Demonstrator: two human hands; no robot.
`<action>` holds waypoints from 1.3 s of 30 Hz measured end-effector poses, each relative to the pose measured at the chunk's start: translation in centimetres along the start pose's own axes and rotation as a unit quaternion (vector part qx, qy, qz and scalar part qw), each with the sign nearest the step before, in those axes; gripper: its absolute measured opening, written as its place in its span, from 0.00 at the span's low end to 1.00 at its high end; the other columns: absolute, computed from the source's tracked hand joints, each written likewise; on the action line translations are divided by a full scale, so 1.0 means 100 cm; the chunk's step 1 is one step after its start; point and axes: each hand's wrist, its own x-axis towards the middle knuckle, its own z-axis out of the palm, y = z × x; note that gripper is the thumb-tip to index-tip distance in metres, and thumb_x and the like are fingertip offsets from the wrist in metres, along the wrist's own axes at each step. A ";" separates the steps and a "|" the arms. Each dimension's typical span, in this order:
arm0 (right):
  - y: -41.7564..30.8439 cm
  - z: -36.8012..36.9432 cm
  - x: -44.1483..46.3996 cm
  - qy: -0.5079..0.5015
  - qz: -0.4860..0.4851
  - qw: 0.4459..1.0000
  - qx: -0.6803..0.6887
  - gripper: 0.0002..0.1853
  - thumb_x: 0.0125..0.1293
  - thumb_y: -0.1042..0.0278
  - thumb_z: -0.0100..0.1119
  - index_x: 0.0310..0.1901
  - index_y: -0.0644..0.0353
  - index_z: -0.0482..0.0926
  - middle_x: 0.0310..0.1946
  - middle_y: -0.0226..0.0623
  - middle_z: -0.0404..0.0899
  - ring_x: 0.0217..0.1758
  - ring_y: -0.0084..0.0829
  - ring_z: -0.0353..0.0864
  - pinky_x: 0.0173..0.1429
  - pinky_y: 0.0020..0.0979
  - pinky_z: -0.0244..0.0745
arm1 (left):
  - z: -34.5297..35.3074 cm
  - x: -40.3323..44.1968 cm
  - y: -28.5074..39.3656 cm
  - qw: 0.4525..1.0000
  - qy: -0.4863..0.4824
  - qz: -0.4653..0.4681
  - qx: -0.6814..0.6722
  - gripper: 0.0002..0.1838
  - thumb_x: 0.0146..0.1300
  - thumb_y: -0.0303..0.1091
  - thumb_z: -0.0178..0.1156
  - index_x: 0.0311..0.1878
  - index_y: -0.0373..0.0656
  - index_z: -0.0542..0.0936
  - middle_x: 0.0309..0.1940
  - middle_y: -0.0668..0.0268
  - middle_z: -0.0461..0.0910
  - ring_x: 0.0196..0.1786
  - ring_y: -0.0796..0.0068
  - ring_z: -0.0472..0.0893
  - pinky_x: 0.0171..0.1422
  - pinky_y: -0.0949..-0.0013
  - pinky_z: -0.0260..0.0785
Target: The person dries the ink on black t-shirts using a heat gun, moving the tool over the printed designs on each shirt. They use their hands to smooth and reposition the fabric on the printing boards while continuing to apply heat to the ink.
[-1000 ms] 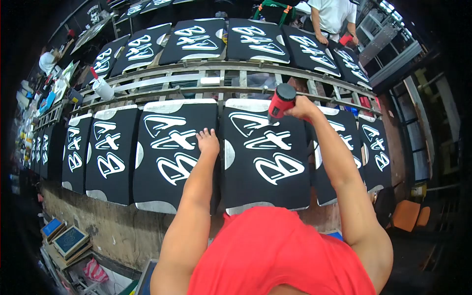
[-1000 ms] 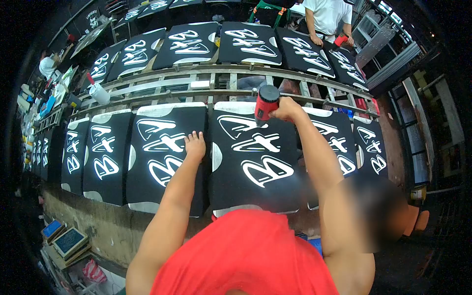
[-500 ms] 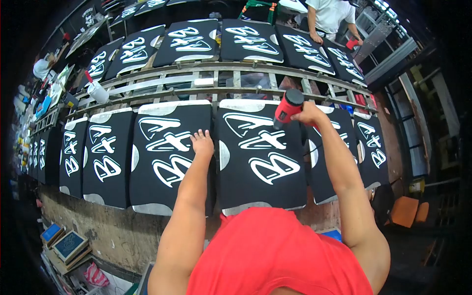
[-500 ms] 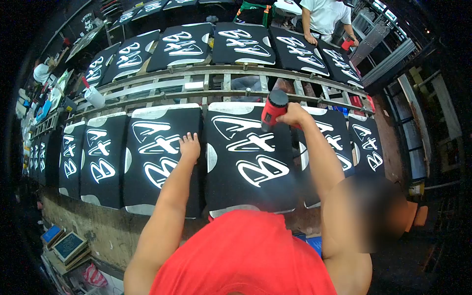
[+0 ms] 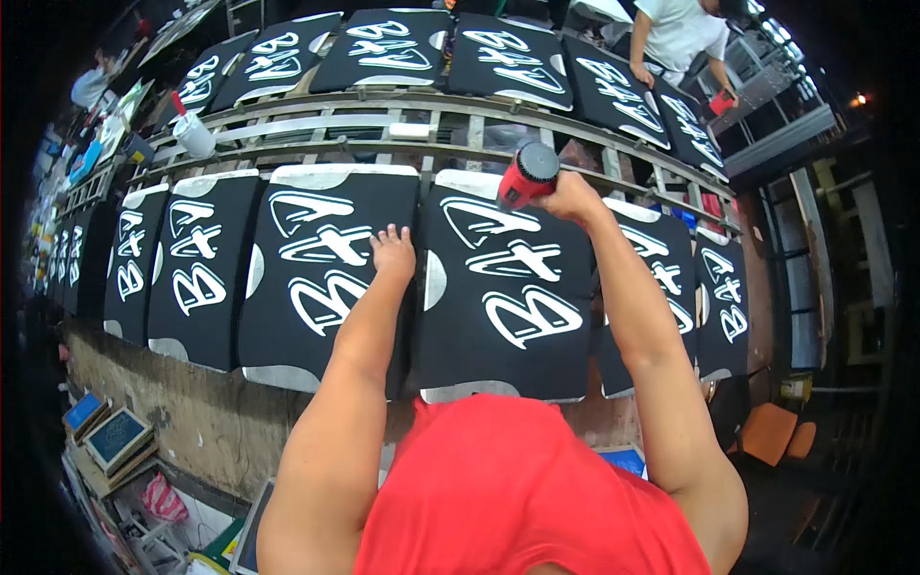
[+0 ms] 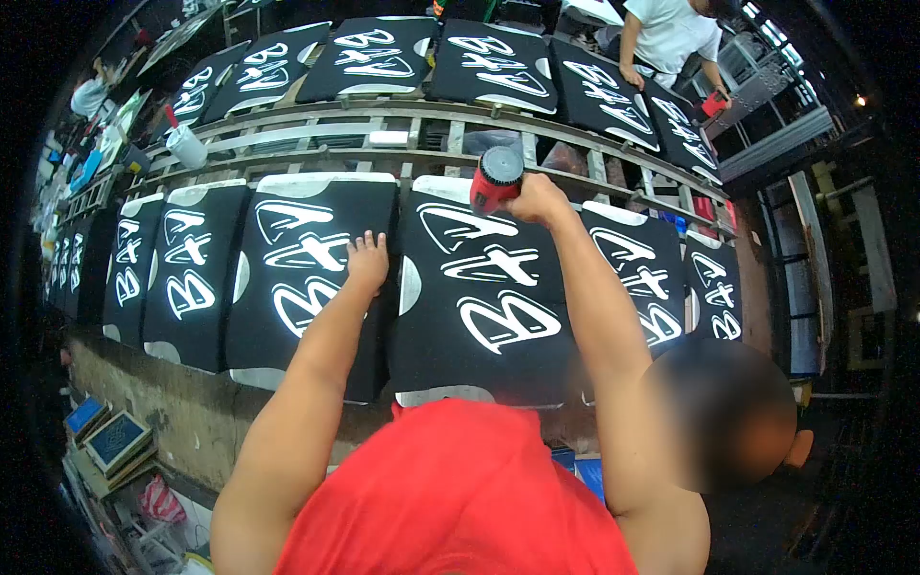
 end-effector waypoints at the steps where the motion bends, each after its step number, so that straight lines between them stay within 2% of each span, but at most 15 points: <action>1: -0.003 0.005 0.003 0.019 0.003 1.000 -0.005 0.29 0.49 0.54 0.78 0.53 0.55 0.85 0.46 0.49 0.87 0.52 0.45 0.87 0.57 0.39 0.79 | 0.003 0.001 -0.001 1.000 0.008 0.002 -0.001 0.31 0.77 0.37 0.41 0.81 0.48 0.55 0.81 0.53 0.53 0.80 0.47 0.58 0.82 0.41 0.44; 3: -0.010 0.004 0.011 0.013 -0.024 1.000 0.008 0.28 0.50 0.53 0.77 0.53 0.56 0.85 0.46 0.50 0.87 0.51 0.47 0.86 0.56 0.40 0.79 | 0.002 0.002 0.001 1.000 0.009 0.013 -0.007 0.64 0.43 0.32 0.82 0.81 0.40 0.51 0.80 0.46 0.55 0.79 0.45 0.62 0.80 0.41 0.52; 5: -0.015 0.006 0.014 0.002 -0.064 0.997 0.033 0.28 0.50 0.51 0.76 0.51 0.57 0.85 0.46 0.52 0.87 0.51 0.49 0.86 0.54 0.41 0.79 | 0.004 0.004 0.000 1.000 0.016 0.010 -0.007 0.64 0.43 0.32 0.82 0.81 0.40 0.51 0.80 0.46 0.55 0.78 0.45 0.62 0.80 0.41 0.52; 9: -0.020 0.017 0.038 -0.027 -0.039 0.998 0.044 0.25 0.51 0.55 0.79 0.47 0.60 0.87 0.42 0.53 0.87 0.49 0.47 0.87 0.54 0.41 0.78 | 0.007 0.002 0.001 0.999 0.041 0.003 -0.015 0.62 0.45 0.32 0.81 0.81 0.40 0.52 0.79 0.46 0.57 0.78 0.44 0.62 0.80 0.41 0.52; 10: -0.027 0.017 0.039 -0.030 -0.045 0.998 0.032 0.26 0.50 0.54 0.80 0.48 0.61 0.86 0.42 0.53 0.88 0.48 0.47 0.88 0.52 0.41 0.79 | 0.010 0.002 0.002 0.999 0.048 -0.005 -0.010 0.30 0.75 0.37 0.44 0.79 0.46 0.60 0.80 0.51 0.57 0.79 0.45 0.60 0.81 0.40 0.45; 13: -0.044 0.027 0.051 0.010 -0.069 0.997 -0.035 0.29 0.48 0.50 0.80 0.48 0.61 0.86 0.42 0.52 0.88 0.45 0.49 0.88 0.49 0.41 0.81 | 0.007 -0.003 0.001 0.999 0.048 0.000 0.005 0.31 0.75 0.37 0.45 0.80 0.46 0.59 0.80 0.51 0.57 0.79 0.45 0.60 0.81 0.39 0.45; 18: -0.070 0.030 0.056 -0.069 -0.067 0.995 0.032 0.28 0.51 0.49 0.77 0.49 0.61 0.85 0.41 0.53 0.87 0.45 0.49 0.88 0.50 0.41 0.81 | 0.012 -0.001 0.000 0.999 0.039 0.000 -0.001 0.31 0.75 0.36 0.45 0.80 0.47 0.57 0.80 0.51 0.55 0.79 0.46 0.60 0.81 0.37 0.46; 21: -0.069 0.046 0.061 -0.015 -0.133 0.991 0.002 0.27 0.51 0.51 0.78 0.50 0.59 0.85 0.41 0.52 0.88 0.46 0.51 0.87 0.51 0.42 0.80 | 0.011 -0.002 0.000 0.998 0.050 -0.005 -0.028 0.31 0.75 0.36 0.44 0.80 0.47 0.58 0.80 0.52 0.56 0.80 0.46 0.59 0.80 0.36 0.46; 23: -0.062 0.051 0.061 0.012 -0.227 0.971 0.073 0.26 0.51 0.53 0.77 0.50 0.58 0.86 0.42 0.53 0.87 0.48 0.53 0.86 0.53 0.43 0.79 | 0.006 -0.004 0.002 0.997 0.058 -0.021 -0.043 0.31 0.76 0.38 0.43 0.80 0.47 0.58 0.80 0.52 0.57 0.80 0.47 0.60 0.79 0.34 0.46; 27: -0.064 0.044 0.041 -0.028 -0.210 0.977 0.037 0.23 0.53 0.62 0.73 0.53 0.52 0.85 0.47 0.48 0.87 0.53 0.43 0.87 0.58 0.41 0.78 | 0.017 -0.012 0.007 0.975 0.215 -0.052 0.018 0.25 0.74 0.38 0.44 0.70 0.43 0.70 0.71 0.48 0.69 0.70 0.46 0.72 0.70 0.37 0.59; 28: -0.075 0.033 0.026 -0.051 -0.223 0.970 0.084 0.26 0.51 0.71 0.73 0.56 0.57 0.82 0.50 0.41 0.86 0.56 0.35 0.83 0.64 0.38 0.74 | 0.015 -0.010 0.007 0.978 0.200 -0.059 -0.006 0.24 0.74 0.39 0.45 0.70 0.43 0.71 0.71 0.47 0.69 0.69 0.47 0.73 0.71 0.37 0.58; 29: -0.092 0.019 0.007 -0.094 -0.177 0.962 0.183 0.28 0.47 0.74 0.73 0.55 0.57 0.82 0.50 0.39 0.86 0.56 0.32 0.82 0.64 0.38 0.74 | 0.027 0.007 0.011 0.985 0.147 -0.085 -0.025 0.28 0.73 0.43 0.47 0.73 0.46 0.69 0.77 0.52 0.62 0.77 0.47 0.63 0.76 0.36 0.49; 33: -0.036 0.027 0.006 -0.071 -0.150 0.986 0.007 0.29 0.42 0.73 0.75 0.52 0.58 0.84 0.41 0.38 0.87 0.46 0.28 0.85 0.56 0.33 0.79 | 0.029 0.015 0.010 0.989 0.075 -0.068 -0.107 0.31 0.74 0.45 0.50 0.78 0.52 0.63 0.81 0.57 0.55 0.80 0.47 0.58 0.81 0.35 0.39; 37: -0.044 0.010 -0.035 -0.108 -0.127 0.986 -0.025 0.27 0.41 0.68 0.78 0.49 0.57 0.85 0.42 0.41 0.89 0.45 0.34 0.89 0.54 0.35 0.81 | 0.017 0.006 0.008 0.992 0.043 -0.063 -0.098 0.32 0.76 0.45 0.49 0.81 0.53 0.59 0.82 0.58 0.52 0.82 0.49 0.55 0.82 0.36 0.39; 39: -0.025 0.010 -0.041 -0.086 -0.141 0.985 0.042 0.30 0.42 0.58 0.82 0.50 0.55 0.86 0.43 0.46 0.89 0.50 0.43 0.89 0.54 0.38 0.81 | 0.014 0.005 0.009 0.993 0.030 -0.063 -0.099 0.32 0.76 0.46 0.49 0.81 0.53 0.59 0.82 0.58 0.52 0.81 0.49 0.55 0.82 0.36 0.39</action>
